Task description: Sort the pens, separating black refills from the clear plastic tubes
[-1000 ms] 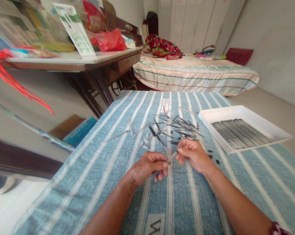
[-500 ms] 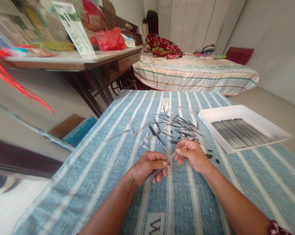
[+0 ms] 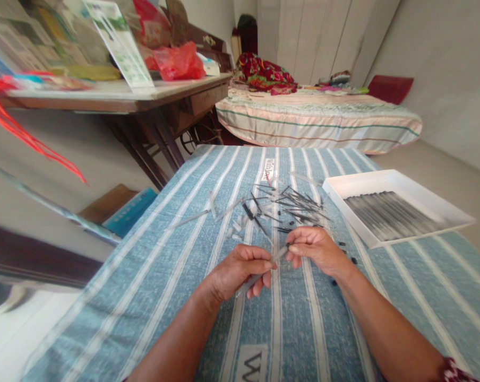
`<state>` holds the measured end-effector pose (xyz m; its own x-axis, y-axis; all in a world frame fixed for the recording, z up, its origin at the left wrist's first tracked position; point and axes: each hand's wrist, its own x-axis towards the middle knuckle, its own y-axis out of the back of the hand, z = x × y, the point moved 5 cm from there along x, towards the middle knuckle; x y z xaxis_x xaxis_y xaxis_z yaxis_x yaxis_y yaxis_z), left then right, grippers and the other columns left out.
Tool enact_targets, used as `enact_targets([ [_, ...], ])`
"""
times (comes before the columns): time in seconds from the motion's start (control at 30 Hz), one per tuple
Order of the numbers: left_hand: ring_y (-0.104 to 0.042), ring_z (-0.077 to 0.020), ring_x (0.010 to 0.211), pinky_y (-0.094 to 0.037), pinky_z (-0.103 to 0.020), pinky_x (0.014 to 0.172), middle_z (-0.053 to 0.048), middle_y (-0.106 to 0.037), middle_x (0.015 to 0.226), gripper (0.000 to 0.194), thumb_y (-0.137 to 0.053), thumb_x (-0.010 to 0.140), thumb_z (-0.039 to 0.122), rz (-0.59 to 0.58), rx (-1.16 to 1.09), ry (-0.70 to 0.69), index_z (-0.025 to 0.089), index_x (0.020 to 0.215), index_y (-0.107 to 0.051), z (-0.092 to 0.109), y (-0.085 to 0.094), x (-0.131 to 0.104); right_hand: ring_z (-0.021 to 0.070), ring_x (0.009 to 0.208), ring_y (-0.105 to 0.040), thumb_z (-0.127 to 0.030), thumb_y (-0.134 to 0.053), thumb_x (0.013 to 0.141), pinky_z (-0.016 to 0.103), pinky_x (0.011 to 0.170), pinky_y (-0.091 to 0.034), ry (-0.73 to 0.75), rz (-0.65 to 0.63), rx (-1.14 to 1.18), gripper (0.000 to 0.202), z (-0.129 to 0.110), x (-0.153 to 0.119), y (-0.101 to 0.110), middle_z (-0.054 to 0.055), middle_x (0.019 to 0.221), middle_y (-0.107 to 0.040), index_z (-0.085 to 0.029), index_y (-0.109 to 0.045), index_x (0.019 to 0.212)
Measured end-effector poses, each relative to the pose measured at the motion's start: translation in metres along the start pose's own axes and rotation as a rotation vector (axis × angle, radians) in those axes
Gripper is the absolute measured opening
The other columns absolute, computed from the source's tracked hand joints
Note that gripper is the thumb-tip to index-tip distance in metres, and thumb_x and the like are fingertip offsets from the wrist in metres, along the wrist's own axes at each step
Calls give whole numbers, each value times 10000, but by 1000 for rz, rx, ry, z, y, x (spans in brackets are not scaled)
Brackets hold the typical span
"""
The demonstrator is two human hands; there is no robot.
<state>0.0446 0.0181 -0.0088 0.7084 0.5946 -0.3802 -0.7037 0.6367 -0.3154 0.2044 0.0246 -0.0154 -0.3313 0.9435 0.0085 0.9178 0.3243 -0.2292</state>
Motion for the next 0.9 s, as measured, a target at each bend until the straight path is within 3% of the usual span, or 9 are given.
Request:
enact_targets([
  [0.33,-487,-57,334,-341,-147,308,-11,-611,539,164,-606,711,261,7,49,52,101,682,-586,-1,-1,-1,112,437,-587,-292,-688,685,217,437,-479,-28,19,-155,211,2,-1,4,21,593,-661,-124,-615,789],
  [0.5,-498,-56,348,-357,-142,324,-6,-610,539,148,-599,716,248,6,101,70,103,690,-596,-2,0,-1,100,433,-572,-340,-648,718,196,423,-445,-67,-53,-283,225,-2,-3,2,20,582,-644,-119,-609,741],
  [0.67,-496,-60,345,-361,-146,324,12,-608,523,144,-644,660,214,34,126,66,110,753,-607,-4,2,-1,76,406,-530,-405,-578,766,173,414,-395,-99,-137,-378,311,-3,-5,-4,2,514,-608,-125,-594,632],
  [0.8,-502,-64,355,-365,-153,335,15,-610,530,153,-657,639,199,59,137,57,114,756,-607,-4,3,1,56,332,-455,-450,-515,797,162,358,-334,-151,-120,-397,413,1,-5,-5,-5,444,-567,-131,-534,536],
  [0.9,-500,-64,359,-355,-157,337,17,-606,530,163,-659,637,213,87,127,47,116,756,-605,-2,4,1,61,354,-471,-458,-512,796,162,366,-344,-133,-92,-407,365,-1,-5,-3,-6,486,-582,-131,-564,641],
])
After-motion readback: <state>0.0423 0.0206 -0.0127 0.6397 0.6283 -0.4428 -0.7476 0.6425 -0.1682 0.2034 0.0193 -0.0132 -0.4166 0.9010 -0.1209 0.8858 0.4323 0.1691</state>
